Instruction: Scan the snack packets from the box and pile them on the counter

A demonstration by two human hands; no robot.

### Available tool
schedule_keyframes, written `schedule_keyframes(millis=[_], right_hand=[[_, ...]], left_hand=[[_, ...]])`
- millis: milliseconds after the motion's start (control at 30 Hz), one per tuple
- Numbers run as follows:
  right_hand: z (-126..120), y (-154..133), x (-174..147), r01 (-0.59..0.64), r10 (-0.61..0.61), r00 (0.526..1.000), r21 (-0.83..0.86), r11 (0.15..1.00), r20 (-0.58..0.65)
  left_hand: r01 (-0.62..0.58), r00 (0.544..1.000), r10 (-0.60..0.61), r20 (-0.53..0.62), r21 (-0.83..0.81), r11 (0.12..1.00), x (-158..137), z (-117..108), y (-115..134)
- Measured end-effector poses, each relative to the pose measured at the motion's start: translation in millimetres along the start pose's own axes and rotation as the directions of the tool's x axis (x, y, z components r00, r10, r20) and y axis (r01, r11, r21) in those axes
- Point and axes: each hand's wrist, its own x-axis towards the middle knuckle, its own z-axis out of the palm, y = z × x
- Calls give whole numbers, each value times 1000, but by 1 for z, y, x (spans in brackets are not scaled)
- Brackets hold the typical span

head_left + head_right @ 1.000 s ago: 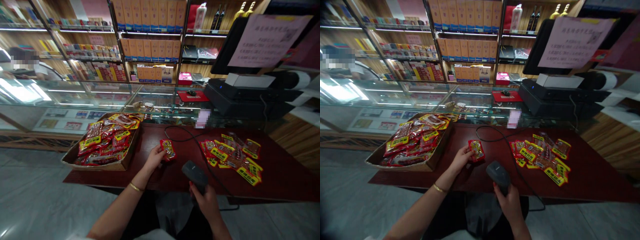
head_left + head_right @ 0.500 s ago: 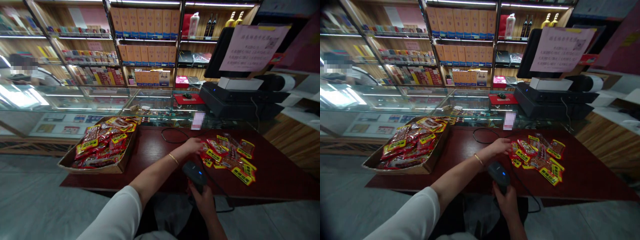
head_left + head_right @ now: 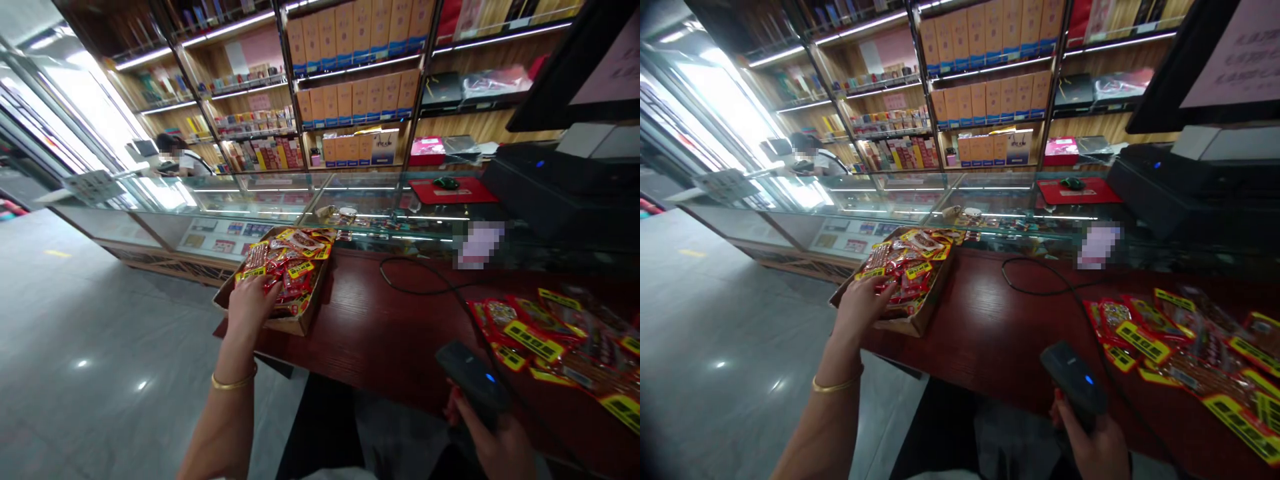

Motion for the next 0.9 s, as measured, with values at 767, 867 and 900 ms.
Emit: schedule_keyframes(millis=[767, 867, 900], right_hand=[[11, -31, -7, -4, 2, 999, -39, 999, -53], [10, -28, -5, -11, 9, 999, -63, 998, -39], [11, -28, -4, -18, 16, 999, -60, 998, -43]], left_hand=[[229, 941, -335, -51, -631, 741, -15, -14, 5], [123, 965, -263, -14, -859, 498, -38, -20, 32], [95, 981, -192, 16, -907, 411, -46, -17, 44]])
